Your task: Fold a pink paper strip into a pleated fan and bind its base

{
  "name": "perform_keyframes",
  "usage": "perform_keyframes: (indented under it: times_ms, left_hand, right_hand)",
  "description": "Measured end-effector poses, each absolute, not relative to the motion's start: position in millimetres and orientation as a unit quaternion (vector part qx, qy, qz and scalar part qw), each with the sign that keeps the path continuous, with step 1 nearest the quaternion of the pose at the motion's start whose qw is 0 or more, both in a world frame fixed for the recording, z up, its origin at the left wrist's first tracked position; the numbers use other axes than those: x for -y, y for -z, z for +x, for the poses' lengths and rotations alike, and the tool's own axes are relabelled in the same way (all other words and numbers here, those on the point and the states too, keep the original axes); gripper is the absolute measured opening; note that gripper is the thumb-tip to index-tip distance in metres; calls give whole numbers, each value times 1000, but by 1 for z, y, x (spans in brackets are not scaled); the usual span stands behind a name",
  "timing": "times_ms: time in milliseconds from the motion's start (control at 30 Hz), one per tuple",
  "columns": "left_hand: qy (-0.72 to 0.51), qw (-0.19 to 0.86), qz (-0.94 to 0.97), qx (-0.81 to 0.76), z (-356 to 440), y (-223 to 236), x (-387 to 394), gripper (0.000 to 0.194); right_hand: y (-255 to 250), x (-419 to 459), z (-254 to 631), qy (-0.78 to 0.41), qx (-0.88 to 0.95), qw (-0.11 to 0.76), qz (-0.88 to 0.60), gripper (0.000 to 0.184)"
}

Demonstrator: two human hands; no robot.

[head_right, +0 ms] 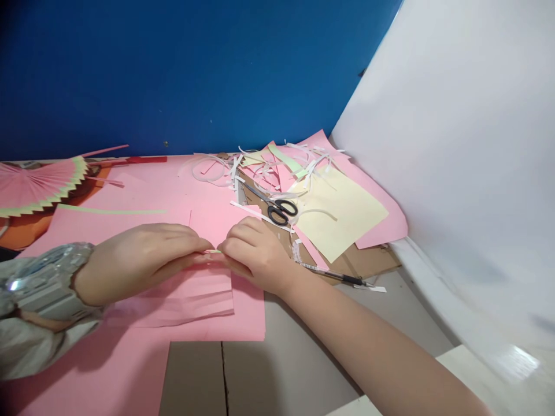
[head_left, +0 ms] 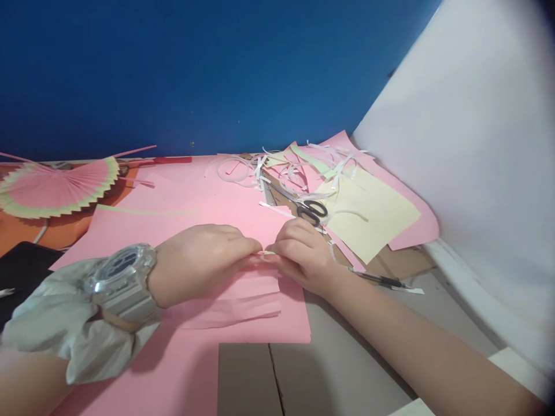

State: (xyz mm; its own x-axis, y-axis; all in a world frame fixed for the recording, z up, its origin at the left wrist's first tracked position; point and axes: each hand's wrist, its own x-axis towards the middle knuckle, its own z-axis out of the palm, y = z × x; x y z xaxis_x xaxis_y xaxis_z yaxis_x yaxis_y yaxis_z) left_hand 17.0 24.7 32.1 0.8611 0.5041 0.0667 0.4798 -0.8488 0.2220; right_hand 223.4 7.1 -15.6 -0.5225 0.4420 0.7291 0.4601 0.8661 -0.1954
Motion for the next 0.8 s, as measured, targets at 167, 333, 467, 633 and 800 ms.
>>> perform_keyframes:
  times_ms: [167, 333, 467, 633, 800]
  left_hand:
    - [-106, 102, 964, -223, 15, -29, -25, 36]
    - [-139, 90, 968, -189, 11, -31, -29, 34]
    - [-131, 76, 973, -176, 11, -30, -30, 23]
    - [-106, 78, 975, -180, 11, -29, -30, 19]
    - [-89, 83, 975, -187, 10, -29, -30, 21]
  right_hand:
    - [13, -8, 221, -1, 890, 405, -209, 6]
    - [14, -10, 222, -17, 889, 412, -199, 9]
    - [17, -11, 222, -18, 890, 409, -202, 6]
    - [16, -11, 224, -15, 892, 401, -210, 8]
    - [13, -10, 224, -21, 893, 395, -216, 14]
